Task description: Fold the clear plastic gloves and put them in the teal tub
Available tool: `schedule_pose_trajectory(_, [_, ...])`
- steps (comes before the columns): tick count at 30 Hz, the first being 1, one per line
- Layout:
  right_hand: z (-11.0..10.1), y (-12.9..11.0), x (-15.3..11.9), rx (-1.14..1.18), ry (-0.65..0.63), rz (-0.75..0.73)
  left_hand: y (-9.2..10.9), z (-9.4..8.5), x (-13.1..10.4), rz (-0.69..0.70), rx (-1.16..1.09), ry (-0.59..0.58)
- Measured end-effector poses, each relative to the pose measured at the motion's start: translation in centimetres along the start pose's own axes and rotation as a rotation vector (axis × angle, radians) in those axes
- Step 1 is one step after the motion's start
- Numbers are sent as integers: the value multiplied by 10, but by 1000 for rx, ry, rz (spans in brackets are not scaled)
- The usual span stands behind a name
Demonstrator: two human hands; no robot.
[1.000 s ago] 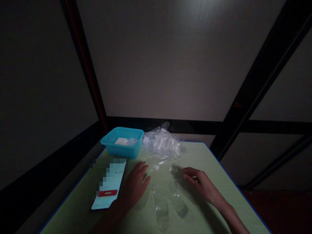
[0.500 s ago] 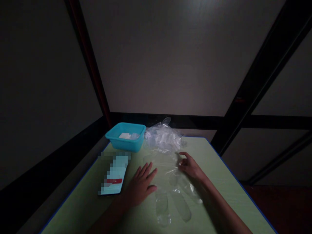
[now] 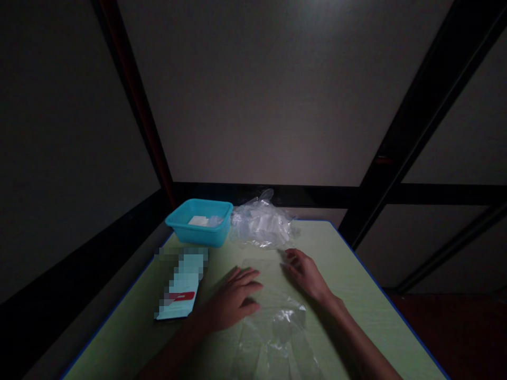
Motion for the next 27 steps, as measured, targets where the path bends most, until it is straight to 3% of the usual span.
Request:
schedule_pose_trajectory(2, [12, -13, -2, -46, -59, -86, 9, -2, 10, -53, 39, 101])
schedule_pose_trajectory(4, [30, -23, -7, -152, -206, -179, 15, 8, 19, -95, 67, 113])
schedule_pose_trajectory(7, [48, -18, -18, -390, -396, -223, 19, 24, 26, -97, 92, 101])
schedule_pose_trajectory(14, [46, -3, -27, -641, -548, -182, 15, 29, 21, -27, 211, 63])
schedule_pose_trajectory(20, [39, -1, -38, -614, -707, -141, 15, 25, 24, 76, 203, 40])
schedule_pose_trajectory(27, [27, -1, -61, -521, -781, -91, 12, 22, 31, 187, 165, -29])
Point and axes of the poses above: each hand's wrist, its own x-axis towards the middle knuckle, its own z-axis out of the palm, y = z × x, the point moved 9 cm from there along x, towards the middle knuckle, and after that the axes turned 5 degrees about x, right-handed, at the moved point
